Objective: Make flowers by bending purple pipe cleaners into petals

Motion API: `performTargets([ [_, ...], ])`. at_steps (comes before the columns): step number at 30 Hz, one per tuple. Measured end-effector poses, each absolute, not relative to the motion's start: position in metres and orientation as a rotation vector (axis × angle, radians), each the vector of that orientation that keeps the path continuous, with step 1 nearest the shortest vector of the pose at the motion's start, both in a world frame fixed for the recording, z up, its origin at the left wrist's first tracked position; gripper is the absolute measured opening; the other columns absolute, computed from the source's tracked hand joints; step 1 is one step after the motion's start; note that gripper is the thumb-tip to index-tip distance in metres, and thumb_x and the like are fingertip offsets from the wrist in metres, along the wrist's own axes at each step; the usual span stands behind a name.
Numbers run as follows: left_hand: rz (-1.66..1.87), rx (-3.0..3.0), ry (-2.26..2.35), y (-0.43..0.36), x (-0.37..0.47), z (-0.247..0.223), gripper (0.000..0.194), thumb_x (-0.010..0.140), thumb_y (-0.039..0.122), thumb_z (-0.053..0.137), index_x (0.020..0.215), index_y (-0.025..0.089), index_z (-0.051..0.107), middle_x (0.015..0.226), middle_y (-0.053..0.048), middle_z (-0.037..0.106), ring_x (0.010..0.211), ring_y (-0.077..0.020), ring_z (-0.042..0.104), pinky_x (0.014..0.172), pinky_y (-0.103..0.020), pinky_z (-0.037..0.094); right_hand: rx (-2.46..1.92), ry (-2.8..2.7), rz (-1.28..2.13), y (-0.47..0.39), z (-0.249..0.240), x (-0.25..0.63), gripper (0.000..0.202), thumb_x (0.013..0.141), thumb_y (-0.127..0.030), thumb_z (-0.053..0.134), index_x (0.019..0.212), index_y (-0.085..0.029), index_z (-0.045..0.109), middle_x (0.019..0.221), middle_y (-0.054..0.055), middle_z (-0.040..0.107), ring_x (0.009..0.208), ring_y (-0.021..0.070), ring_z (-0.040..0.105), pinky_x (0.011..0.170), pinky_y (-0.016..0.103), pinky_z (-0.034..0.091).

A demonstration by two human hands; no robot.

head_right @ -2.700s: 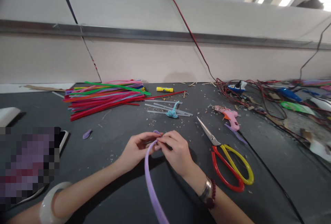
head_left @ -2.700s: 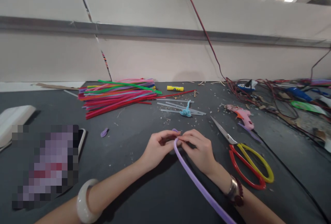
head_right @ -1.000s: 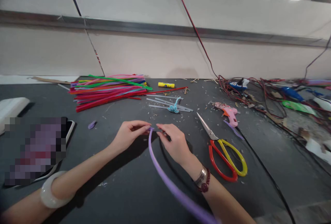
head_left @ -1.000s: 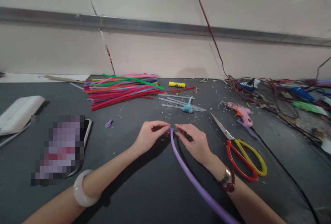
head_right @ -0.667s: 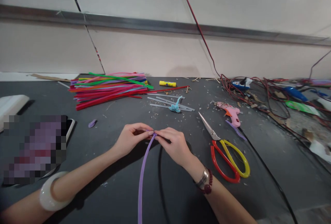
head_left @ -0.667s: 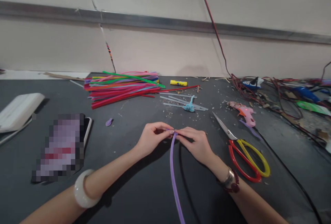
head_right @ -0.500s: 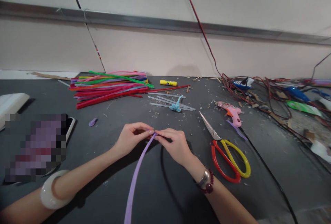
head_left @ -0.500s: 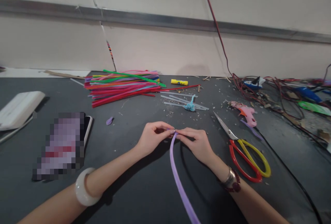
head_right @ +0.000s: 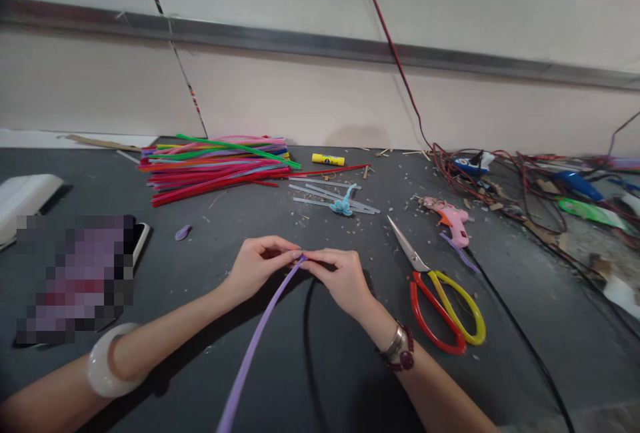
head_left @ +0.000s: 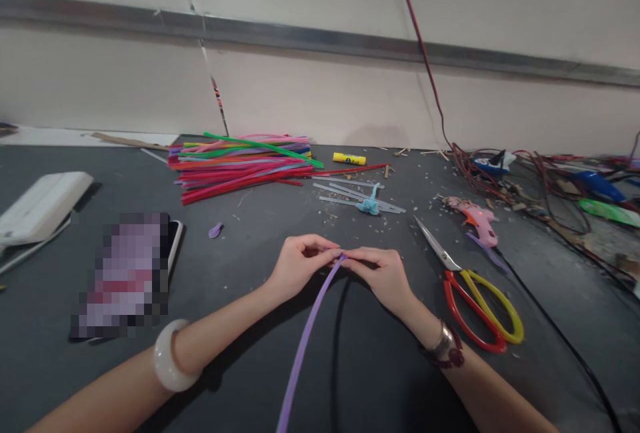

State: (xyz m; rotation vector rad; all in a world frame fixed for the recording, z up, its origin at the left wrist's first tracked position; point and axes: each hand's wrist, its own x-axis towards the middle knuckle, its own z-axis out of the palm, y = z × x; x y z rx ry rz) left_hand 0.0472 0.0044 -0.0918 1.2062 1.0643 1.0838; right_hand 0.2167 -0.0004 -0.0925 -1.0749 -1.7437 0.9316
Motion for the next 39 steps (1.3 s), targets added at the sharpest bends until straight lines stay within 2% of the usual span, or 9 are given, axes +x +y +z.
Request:
performTargets([
  [6,1.061,1.201,1.096,0.003,0.048,-0.090,0.022,0.064,0.029,0.070,0.076,0.011,0.070,0.068,-0.007,0.071,0.061,-0.0159,0.065,0.058,-0.023,0.051,-1.171,-1.630,0.979,-0.001,-0.094,0.214,0.012,0.070,-0.029,0.066,0.078,-0.022,0.072,0.071,0.002,0.071,0.062,0.0171,0.065,0.059,0.026,0.052],
  [15,1.049,1.247,0.897,0.002,0.046,-0.091,0.033,0.065,0.024,0.069,0.095,0.011,0.066,0.091,-0.011,0.070,0.082,-0.0219,0.066,0.078,-0.031,0.052,-1.236,-1.479,1.069,0.003,-0.096,0.217,0.015,0.069,-0.029,0.064,0.078,-0.019,0.072,0.067,0.003,0.071,0.058,0.0153,0.064,0.056,0.026,0.052],
  [21,1.047,1.081,0.972,0.002,0.050,-0.087,0.024,0.069,0.026,0.066,0.088,0.011,0.068,0.081,-0.008,0.072,0.075,-0.0189,0.067,0.076,-0.031,0.053,-1.230,-1.441,1.133,0.002,-0.095,0.216,0.014,0.069,-0.028,0.064,0.076,-0.018,0.071,0.066,0.003,0.070,0.058,0.0152,0.063,0.057,0.028,0.053],
  [30,1.060,0.958,0.995,0.010,0.045,-0.095,0.022,0.064,0.022,0.071,0.081,0.010,0.068,0.073,-0.006,0.071,0.068,-0.0148,0.065,0.074,-0.028,0.053,-1.243,-1.339,1.301,0.005,-0.093,0.214,0.014,0.066,-0.026,0.067,0.073,-0.015,0.070,0.063,0.004,0.068,0.055,0.0111,0.060,0.056,0.024,0.048],
  [35,1.061,0.979,1.012,0.011,0.045,-0.095,0.021,0.064,0.023,0.070,0.081,0.011,0.068,0.073,-0.005,0.071,0.066,-0.0134,0.064,0.072,-0.028,0.052,-1.197,-1.262,1.451,0.007,-0.094,0.216,0.014,0.063,-0.025,0.070,0.072,-0.014,0.069,0.060,0.002,0.066,0.053,0.0081,0.057,0.055,0.021,0.046],
  [39,1.053,1.043,1.037,0.013,0.044,-0.096,0.020,0.066,0.025,0.068,0.082,0.012,0.069,0.075,-0.006,0.071,0.067,-0.0136,0.064,0.072,-0.027,0.052,-1.175,-1.247,1.559,0.007,-0.095,0.217,0.015,0.064,-0.025,0.069,0.074,-0.014,0.068,0.065,0.003,0.067,0.056,0.0083,0.058,0.058,0.022,0.046],
])
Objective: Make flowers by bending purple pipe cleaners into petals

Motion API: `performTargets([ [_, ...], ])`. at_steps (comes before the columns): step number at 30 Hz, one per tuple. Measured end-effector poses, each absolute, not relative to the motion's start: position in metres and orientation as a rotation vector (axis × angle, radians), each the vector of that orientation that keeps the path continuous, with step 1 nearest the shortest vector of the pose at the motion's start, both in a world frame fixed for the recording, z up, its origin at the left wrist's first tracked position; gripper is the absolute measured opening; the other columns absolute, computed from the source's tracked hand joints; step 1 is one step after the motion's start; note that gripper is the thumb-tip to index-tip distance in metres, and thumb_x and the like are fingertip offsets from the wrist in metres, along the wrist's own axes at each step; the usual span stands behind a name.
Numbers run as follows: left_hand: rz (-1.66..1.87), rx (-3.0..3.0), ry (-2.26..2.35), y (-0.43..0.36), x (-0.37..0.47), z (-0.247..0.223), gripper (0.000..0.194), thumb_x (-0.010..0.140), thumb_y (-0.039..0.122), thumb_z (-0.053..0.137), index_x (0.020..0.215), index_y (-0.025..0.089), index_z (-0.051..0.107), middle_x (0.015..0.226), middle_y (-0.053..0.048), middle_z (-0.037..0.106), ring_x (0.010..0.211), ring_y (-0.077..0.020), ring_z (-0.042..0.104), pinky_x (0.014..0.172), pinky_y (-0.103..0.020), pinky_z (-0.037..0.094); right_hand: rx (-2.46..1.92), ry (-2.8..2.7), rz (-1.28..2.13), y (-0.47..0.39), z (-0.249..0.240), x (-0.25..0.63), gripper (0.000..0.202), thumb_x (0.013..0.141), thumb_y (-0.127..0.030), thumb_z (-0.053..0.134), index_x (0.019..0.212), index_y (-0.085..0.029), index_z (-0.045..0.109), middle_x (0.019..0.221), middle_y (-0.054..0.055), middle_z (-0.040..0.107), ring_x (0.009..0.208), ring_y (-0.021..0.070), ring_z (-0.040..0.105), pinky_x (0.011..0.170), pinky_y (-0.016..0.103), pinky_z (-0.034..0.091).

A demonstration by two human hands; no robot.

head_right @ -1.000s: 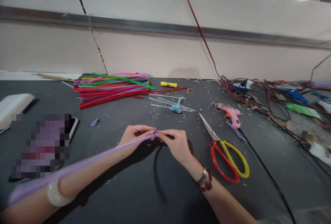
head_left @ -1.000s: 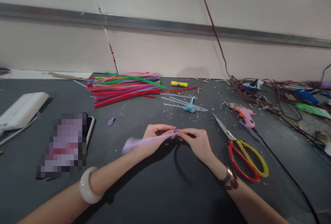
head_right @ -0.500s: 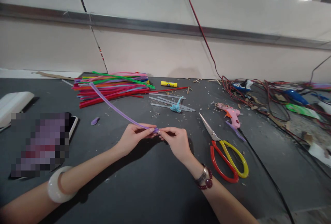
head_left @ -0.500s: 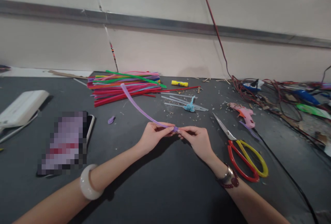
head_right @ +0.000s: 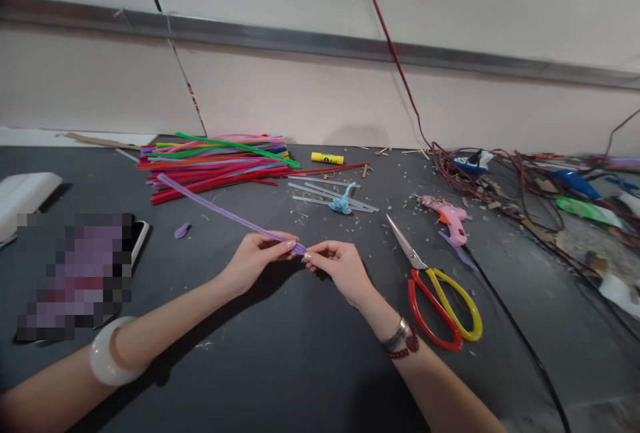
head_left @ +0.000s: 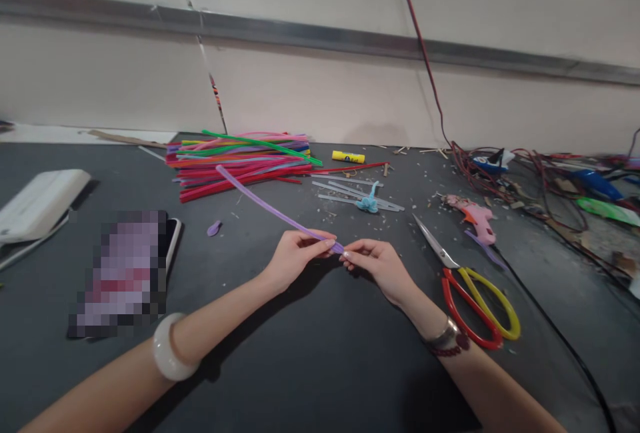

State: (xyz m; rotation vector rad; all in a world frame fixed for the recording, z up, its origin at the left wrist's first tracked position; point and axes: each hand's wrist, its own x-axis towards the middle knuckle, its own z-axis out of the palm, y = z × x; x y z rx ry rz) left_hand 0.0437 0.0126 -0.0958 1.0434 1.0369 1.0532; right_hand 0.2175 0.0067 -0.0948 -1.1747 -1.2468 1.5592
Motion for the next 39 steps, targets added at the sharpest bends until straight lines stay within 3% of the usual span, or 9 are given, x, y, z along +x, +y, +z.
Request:
performTargets([
  [6,1.018,1.229,1.029,0.0102,0.0434,-0.0911,0.016,0.066,0.024,0.068,0.077,0.014,0.070,0.073,-0.005,0.071,0.069,-0.0162,0.064,0.072,-0.028,0.051,-1.152,-1.307,1.572,0.0051,-0.0954,0.2149,0.020,0.067,-0.028,0.067,0.081,-0.014,0.068,0.069,0.004,0.067,0.059,0.0090,0.058,0.060,0.023,0.047],
  [16,0.977,1.123,0.983,0.0122,0.0442,-0.0898,0.017,0.069,0.028,0.065,0.074,0.012,0.069,0.062,-0.003,0.066,0.055,-0.0099,0.057,0.060,-0.022,0.050,-1.130,-1.289,1.685,0.0023,-0.0939,0.2138,0.020,0.064,-0.028,0.069,0.077,-0.013,0.069,0.066,0.004,0.068,0.055,0.0089,0.059,0.056,0.022,0.048],
  [25,0.969,1.142,1.017,0.0141,0.0426,-0.0931,0.020,0.067,0.031,0.066,0.074,0.013,0.067,0.070,-0.005,0.067,0.064,-0.0138,0.061,0.068,-0.027,0.052,-1.089,-1.258,1.730,0.0013,-0.0958,0.2130,0.019,0.061,-0.026,0.071,0.075,-0.014,0.065,0.071,0.003,0.069,0.059,0.0094,0.061,0.062,0.023,0.049],
  [30,0.985,1.172,1.037,0.0126,0.0429,-0.0915,0.017,0.066,0.029,0.068,0.074,0.014,0.068,0.069,-0.004,0.068,0.062,-0.0134,0.061,0.064,-0.025,0.051,-1.078,-1.262,1.699,0.0009,-0.0981,0.2115,0.024,0.063,-0.027,0.070,0.083,-0.014,0.066,0.070,0.004,0.069,0.059,0.0106,0.061,0.061,0.025,0.049],
  [39,1.001,1.240,1.047,0.0116,0.0439,-0.0925,0.016,0.067,0.026,0.066,0.075,0.013,0.064,0.067,-0.003,0.065,0.059,-0.0119,0.059,0.061,-0.025,0.049,-1.099,-1.294,1.655,-0.0016,-0.0955,0.2098,0.017,0.065,-0.024,0.069,0.079,-0.014,0.068,0.066,0.003,0.069,0.055,0.0093,0.060,0.059,0.023,0.049],
])
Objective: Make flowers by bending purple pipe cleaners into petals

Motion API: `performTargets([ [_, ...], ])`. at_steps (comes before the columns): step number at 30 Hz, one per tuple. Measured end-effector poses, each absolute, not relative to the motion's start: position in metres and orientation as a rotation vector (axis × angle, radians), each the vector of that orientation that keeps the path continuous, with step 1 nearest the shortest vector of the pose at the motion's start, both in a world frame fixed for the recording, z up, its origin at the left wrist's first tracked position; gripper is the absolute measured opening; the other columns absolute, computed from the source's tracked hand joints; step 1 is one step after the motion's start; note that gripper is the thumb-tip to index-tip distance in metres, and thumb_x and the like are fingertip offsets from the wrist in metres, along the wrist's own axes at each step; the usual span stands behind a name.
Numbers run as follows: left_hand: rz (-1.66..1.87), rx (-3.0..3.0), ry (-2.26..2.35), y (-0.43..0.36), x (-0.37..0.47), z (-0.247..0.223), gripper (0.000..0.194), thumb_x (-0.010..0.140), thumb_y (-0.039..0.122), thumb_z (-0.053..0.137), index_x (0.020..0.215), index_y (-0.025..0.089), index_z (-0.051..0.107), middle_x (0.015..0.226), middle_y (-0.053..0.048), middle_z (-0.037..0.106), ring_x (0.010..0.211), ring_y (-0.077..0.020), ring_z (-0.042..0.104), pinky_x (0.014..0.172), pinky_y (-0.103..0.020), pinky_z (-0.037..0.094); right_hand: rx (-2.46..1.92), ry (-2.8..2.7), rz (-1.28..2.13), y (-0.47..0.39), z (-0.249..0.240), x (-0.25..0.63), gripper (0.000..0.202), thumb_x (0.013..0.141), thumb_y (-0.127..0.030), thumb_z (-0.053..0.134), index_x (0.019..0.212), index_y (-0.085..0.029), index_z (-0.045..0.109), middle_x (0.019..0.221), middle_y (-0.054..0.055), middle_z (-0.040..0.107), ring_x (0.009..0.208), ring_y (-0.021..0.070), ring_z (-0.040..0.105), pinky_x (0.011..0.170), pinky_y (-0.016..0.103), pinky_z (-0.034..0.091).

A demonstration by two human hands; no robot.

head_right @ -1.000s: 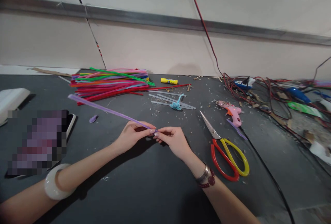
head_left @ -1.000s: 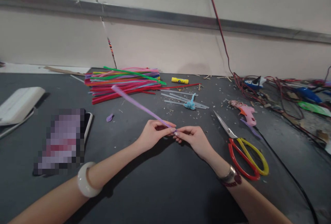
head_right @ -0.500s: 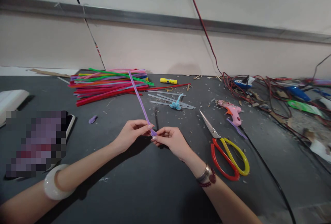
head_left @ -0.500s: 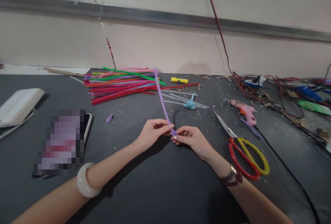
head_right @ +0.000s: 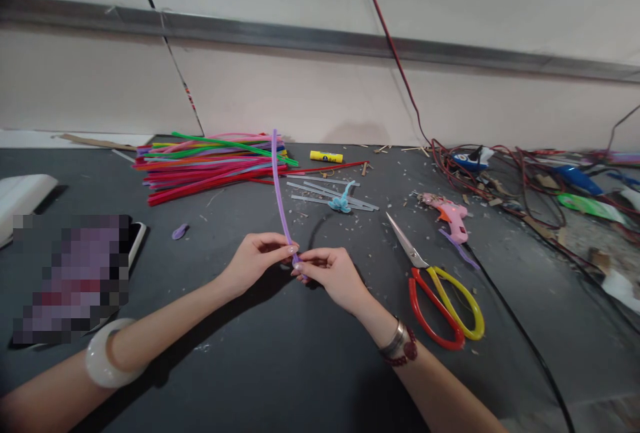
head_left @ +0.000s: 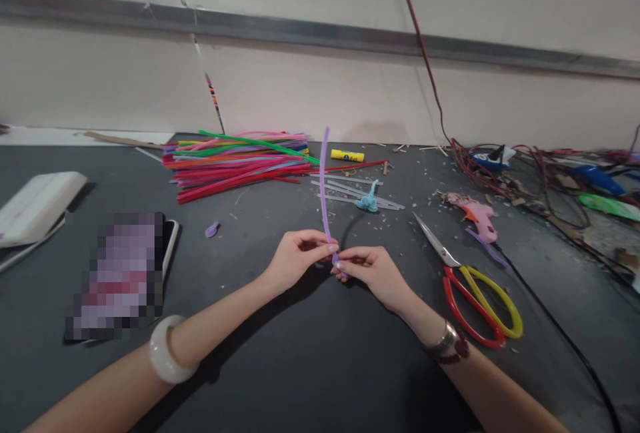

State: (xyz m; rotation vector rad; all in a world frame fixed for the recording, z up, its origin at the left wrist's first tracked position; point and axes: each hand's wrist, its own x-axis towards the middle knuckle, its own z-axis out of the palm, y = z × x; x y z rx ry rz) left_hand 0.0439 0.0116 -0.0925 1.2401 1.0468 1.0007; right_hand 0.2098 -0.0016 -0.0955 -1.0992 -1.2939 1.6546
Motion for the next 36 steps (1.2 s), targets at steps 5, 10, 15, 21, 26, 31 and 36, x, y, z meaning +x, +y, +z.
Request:
performTargets([
  [5,1.258,1.507,1.082,0.009,0.043,-0.092,0.016,0.069,0.023,0.065,0.083,0.017,0.058,0.085,-0.004,0.060,0.073,-0.0136,0.060,0.067,-0.027,0.049,-1.095,-1.275,1.679,-0.002,-0.096,0.210,0.016,0.064,-0.024,0.069,0.077,-0.014,0.068,0.065,0.003,0.069,0.055,0.0102,0.061,0.057,0.023,0.049],
  [10,1.297,2.073,1.072,0.007,0.040,-0.089,0.010,0.076,0.018,0.058,0.080,0.019,0.066,0.092,-0.006,0.063,0.090,-0.0176,0.056,0.084,-0.034,0.044,-1.089,-1.264,1.684,-0.001,-0.094,0.211,0.015,0.064,-0.023,0.070,0.075,-0.014,0.068,0.066,0.004,0.069,0.056,0.0103,0.062,0.056,0.022,0.049],
  [15,1.319,2.204,0.922,0.009,0.038,-0.093,0.018,0.076,0.012,0.056,0.090,0.018,0.066,0.092,-0.006,0.068,0.090,-0.0187,0.057,0.081,-0.036,0.046,-1.061,-1.246,1.673,-0.002,-0.090,0.212,0.011,0.063,-0.022,0.071,0.071,-0.015,0.068,0.066,0.003,0.070,0.054,0.0086,0.061,0.055,0.020,0.049],
  [21,1.287,2.208,0.849,0.006,0.040,-0.093,0.024,0.076,0.008,0.055,0.096,0.017,0.066,0.090,-0.006,0.070,0.086,-0.0173,0.059,0.076,-0.033,0.050,-1.001,-1.203,1.632,-0.002,-0.087,0.214,0.008,0.064,-0.019,0.071,0.070,-0.016,0.069,0.064,0.002,0.069,0.053,0.0080,0.060,0.055,0.020,0.049],
  [26,1.318,2.165,0.820,0.002,0.043,-0.092,0.025,0.074,0.008,0.056,0.097,0.016,0.065,0.094,-0.008,0.068,0.089,-0.0183,0.060,0.080,-0.035,0.049,-0.990,-1.177,1.592,-0.001,-0.084,0.213,0.008,0.061,-0.018,0.072,0.069,-0.017,0.069,0.059,0.000,0.067,0.052,0.0094,0.061,0.054,0.021,0.051],
  [31,1.323,2.118,0.799,-0.002,0.045,-0.089,0.025,0.074,0.008,0.058,0.096,0.014,0.065,0.091,-0.009,0.069,0.085,-0.0174,0.062,0.077,-0.032,0.051,-0.951,-1.170,1.554,-0.001,-0.085,0.213,0.007,0.062,-0.016,0.072,0.068,-0.016,0.068,0.061,-0.001,0.067,0.052,0.0085,0.062,0.055,0.019,0.052],
  [36,1.259,2.101,0.814,-0.004,0.047,-0.087,0.024,0.077,0.008,0.054,0.097,0.014,0.065,0.095,-0.009,0.068,0.087,-0.0172,0.062,0.079,-0.031,0.050,-0.942,-1.137,1.552,-0.001,-0.086,0.213,0.010,0.061,-0.016,0.072,0.068,-0.015,0.066,0.060,-0.002,0.067,0.051,0.0079,0.062,0.054,0.018,0.053],
])
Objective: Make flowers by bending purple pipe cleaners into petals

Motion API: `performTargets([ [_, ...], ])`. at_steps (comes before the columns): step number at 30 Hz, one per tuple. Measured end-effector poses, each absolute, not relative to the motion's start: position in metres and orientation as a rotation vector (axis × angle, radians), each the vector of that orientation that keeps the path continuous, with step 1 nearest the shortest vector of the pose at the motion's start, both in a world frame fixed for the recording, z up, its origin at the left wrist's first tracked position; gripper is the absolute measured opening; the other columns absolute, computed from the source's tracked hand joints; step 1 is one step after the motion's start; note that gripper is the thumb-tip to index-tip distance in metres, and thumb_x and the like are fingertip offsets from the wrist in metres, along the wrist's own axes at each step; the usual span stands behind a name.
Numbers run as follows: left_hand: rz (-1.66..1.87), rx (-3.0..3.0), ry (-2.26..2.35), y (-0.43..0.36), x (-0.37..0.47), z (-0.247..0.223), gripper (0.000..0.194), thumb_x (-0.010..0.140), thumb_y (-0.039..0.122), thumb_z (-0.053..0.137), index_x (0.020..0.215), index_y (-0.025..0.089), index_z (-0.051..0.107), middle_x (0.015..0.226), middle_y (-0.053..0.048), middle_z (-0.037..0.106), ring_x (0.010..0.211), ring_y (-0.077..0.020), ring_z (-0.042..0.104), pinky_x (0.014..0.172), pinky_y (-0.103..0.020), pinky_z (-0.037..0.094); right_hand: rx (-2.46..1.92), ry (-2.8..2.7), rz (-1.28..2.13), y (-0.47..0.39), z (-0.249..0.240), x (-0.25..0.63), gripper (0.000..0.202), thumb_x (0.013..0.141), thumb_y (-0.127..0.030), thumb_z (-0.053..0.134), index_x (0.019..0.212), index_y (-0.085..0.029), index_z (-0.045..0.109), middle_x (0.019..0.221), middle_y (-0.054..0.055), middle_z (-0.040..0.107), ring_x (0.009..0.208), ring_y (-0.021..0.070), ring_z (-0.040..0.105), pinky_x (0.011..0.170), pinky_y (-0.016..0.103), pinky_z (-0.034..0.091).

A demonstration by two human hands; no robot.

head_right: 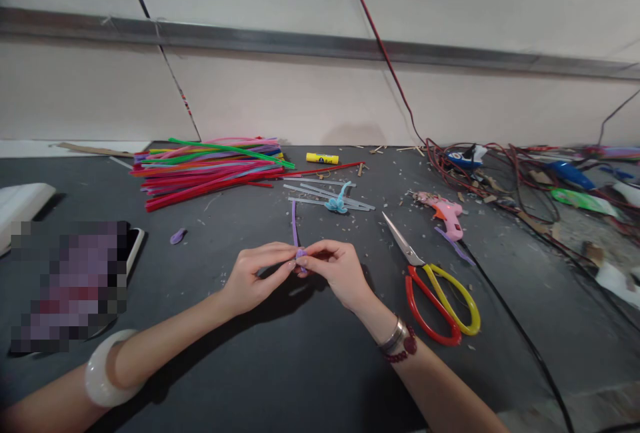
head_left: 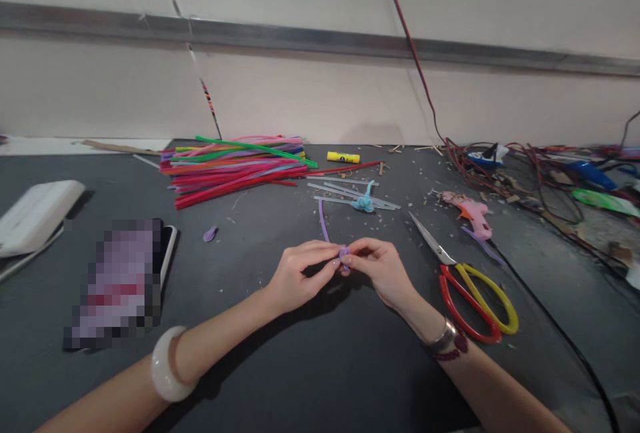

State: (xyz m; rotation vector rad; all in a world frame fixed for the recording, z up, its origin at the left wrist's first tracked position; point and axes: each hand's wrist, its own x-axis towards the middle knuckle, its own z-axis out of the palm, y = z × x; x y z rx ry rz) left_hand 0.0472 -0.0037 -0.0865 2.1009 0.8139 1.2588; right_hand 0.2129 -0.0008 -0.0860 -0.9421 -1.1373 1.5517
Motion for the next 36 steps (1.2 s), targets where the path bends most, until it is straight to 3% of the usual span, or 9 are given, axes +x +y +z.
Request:
performTargets([
  [9,1.288,2.119,0.877,-0.0043,0.0478,-0.0866,0.024,0.079,0.010,0.051,0.098,0.015,0.065,0.099,-0.010,0.067,0.090,-0.0173,0.062,0.080,-0.031,0.050,-0.992,-1.131,1.518,-0.0016,-0.0869,0.2131,0.013,0.061,-0.020,0.073,0.069,-0.015,0.064,0.061,0.001,0.068,0.054,0.0113,0.064,0.057,0.022,0.055],
  [18,1.364,2.042,0.972,-0.0027,0.0482,-0.0916,0.014,0.074,0.014,0.061,0.086,0.015,0.067,0.084,-0.007,0.070,0.076,-0.0152,0.064,0.071,-0.027,0.052,-0.960,-1.098,1.526,-0.0016,-0.0880,0.2133,0.014,0.060,-0.019,0.073,0.071,-0.016,0.065,0.064,0.000,0.068,0.057,0.0110,0.065,0.062,0.023,0.055],
  [36,1.309,1.965,0.961,-0.0073,0.0500,-0.0890,0.013,0.078,0.017,0.056,0.079,0.017,0.069,0.078,-0.005,0.071,0.070,-0.0156,0.066,0.065,-0.025,0.052,-0.955,-1.152,1.437,-0.0055,-0.0855,0.2105,0.009,0.062,-0.020,0.072,0.069,-0.017,0.067,0.065,0.001,0.067,0.058,0.0124,0.063,0.063,0.027,0.054],
])
